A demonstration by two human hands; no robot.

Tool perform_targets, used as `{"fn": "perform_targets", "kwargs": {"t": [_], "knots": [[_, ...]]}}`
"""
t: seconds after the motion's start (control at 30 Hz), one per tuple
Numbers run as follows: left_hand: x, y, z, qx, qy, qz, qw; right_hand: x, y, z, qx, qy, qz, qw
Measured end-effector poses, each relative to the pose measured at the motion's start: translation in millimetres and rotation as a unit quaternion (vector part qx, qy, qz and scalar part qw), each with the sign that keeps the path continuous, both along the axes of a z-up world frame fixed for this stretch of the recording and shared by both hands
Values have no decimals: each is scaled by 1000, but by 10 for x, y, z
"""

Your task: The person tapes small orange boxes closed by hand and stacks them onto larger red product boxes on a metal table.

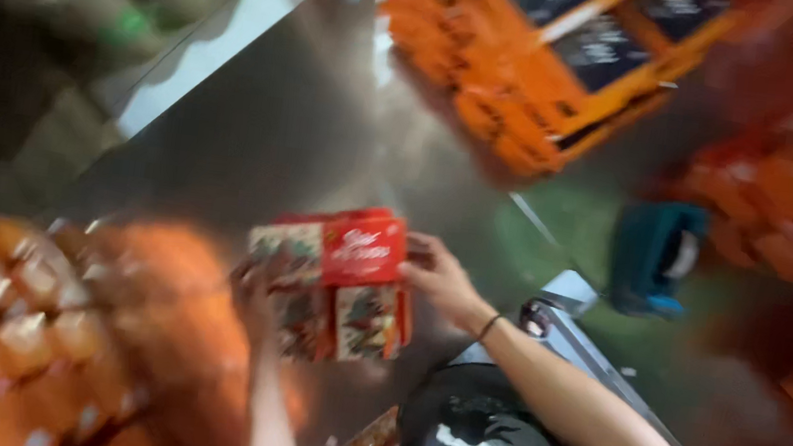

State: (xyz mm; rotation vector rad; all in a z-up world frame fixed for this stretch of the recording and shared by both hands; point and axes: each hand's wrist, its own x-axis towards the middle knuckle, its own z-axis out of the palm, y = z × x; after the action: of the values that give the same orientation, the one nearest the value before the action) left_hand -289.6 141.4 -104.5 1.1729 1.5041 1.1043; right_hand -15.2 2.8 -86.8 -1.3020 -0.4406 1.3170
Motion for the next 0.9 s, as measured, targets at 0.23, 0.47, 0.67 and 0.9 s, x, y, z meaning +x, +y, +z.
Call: {"fn": "perform_targets", "kwargs": {"t": [0.23, 0.47, 0.67, 0.9], "knots": [[1166, -432, 196, -32, -92, -7, 995, 1744, -869, 1115, 142, -544, -108, 820], [1223, -977, 1058, 154, 12, -3, 988, 4249, -2689, 1909, -492, -608, -303, 545], [2320, -1205, 1685, 256, 16, -255, 932, 3542, -2722, 2409, -349, -480, -335, 732], [3452, -1875, 2075, 551, 260, -524, 596, 2482, -2729, 1557, 53, -40, -179, 982]]}}
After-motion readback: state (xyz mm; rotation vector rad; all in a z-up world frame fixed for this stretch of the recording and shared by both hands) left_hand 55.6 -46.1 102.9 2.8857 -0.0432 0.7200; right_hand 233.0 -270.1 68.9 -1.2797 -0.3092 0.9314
